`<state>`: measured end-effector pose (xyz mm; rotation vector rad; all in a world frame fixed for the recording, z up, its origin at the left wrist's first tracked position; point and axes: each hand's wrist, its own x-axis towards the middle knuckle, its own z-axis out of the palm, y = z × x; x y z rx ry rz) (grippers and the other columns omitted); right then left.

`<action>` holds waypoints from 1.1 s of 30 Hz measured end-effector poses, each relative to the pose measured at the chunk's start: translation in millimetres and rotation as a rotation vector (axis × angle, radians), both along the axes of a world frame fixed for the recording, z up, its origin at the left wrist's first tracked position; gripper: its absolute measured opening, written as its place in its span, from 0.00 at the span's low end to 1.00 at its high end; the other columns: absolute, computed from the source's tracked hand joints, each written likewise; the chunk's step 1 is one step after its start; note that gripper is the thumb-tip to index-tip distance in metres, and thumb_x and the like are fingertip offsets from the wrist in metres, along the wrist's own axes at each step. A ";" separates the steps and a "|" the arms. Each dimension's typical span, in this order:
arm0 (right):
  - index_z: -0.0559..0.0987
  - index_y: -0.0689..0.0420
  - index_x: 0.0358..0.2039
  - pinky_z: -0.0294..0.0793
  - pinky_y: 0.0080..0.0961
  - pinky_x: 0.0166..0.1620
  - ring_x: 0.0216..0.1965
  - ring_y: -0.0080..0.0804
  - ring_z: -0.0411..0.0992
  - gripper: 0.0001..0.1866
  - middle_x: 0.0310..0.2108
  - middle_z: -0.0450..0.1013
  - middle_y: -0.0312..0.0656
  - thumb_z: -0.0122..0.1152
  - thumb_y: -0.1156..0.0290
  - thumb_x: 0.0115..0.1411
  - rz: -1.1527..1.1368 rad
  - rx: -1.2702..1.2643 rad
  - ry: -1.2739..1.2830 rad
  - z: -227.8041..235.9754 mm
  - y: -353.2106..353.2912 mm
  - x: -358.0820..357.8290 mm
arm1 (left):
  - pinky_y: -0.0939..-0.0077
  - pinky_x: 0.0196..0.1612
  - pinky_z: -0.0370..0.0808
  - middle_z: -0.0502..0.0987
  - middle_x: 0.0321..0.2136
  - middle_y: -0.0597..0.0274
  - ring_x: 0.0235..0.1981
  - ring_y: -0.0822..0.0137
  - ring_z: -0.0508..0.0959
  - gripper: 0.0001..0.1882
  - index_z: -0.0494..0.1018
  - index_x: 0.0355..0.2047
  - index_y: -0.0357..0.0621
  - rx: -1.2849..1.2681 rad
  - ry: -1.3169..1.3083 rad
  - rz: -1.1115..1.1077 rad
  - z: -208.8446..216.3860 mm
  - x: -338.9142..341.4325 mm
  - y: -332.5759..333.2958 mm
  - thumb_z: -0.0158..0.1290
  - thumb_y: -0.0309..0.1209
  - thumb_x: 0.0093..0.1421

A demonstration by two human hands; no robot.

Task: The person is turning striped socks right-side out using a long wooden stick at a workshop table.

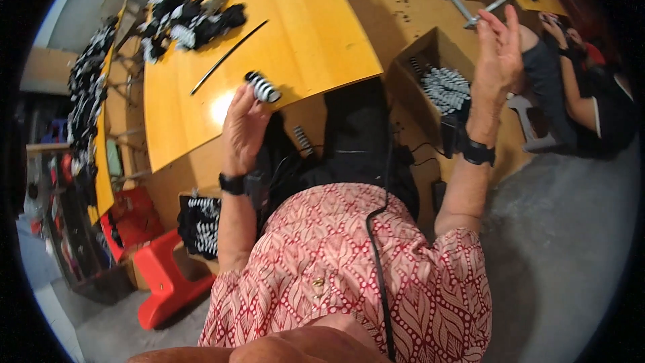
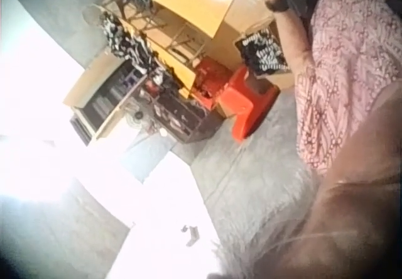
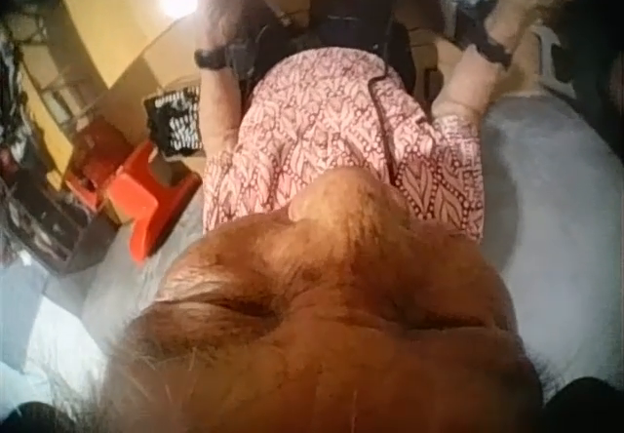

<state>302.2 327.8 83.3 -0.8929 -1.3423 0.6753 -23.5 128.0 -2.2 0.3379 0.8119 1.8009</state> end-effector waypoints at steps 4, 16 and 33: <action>0.57 0.65 0.64 0.69 0.15 0.45 0.42 0.21 0.70 0.32 0.47 0.74 0.45 0.56 0.74 0.63 -0.008 0.138 0.010 10.5 12.2 -1.0 | 0.85 0.30 0.71 0.77 0.34 0.65 0.31 0.76 0.74 0.04 0.71 0.39 0.40 0.008 -0.021 0.012 7.0 -3.0 -8.4 0.50 0.26 0.65; 0.57 0.62 0.65 0.72 0.19 0.43 0.40 0.22 0.72 0.33 0.45 0.75 0.43 0.57 0.71 0.62 -0.004 0.097 -0.062 -10.4 13.2 1.0 | 0.84 0.30 0.73 0.77 0.34 0.62 0.26 0.74 0.73 0.07 0.71 0.42 0.39 -0.053 -0.066 0.072 6.3 1.5 -13.3 0.51 0.25 0.64; 0.58 0.64 0.63 0.68 0.20 0.51 0.46 0.25 0.70 0.32 0.45 0.75 0.44 0.58 0.72 0.62 -0.044 0.191 -0.029 21.5 -2.5 -3.2 | 0.86 0.32 0.73 0.76 0.36 0.63 0.33 0.75 0.75 0.09 0.70 0.44 0.38 0.040 -0.065 -0.017 4.3 -13.0 -28.8 0.52 0.25 0.63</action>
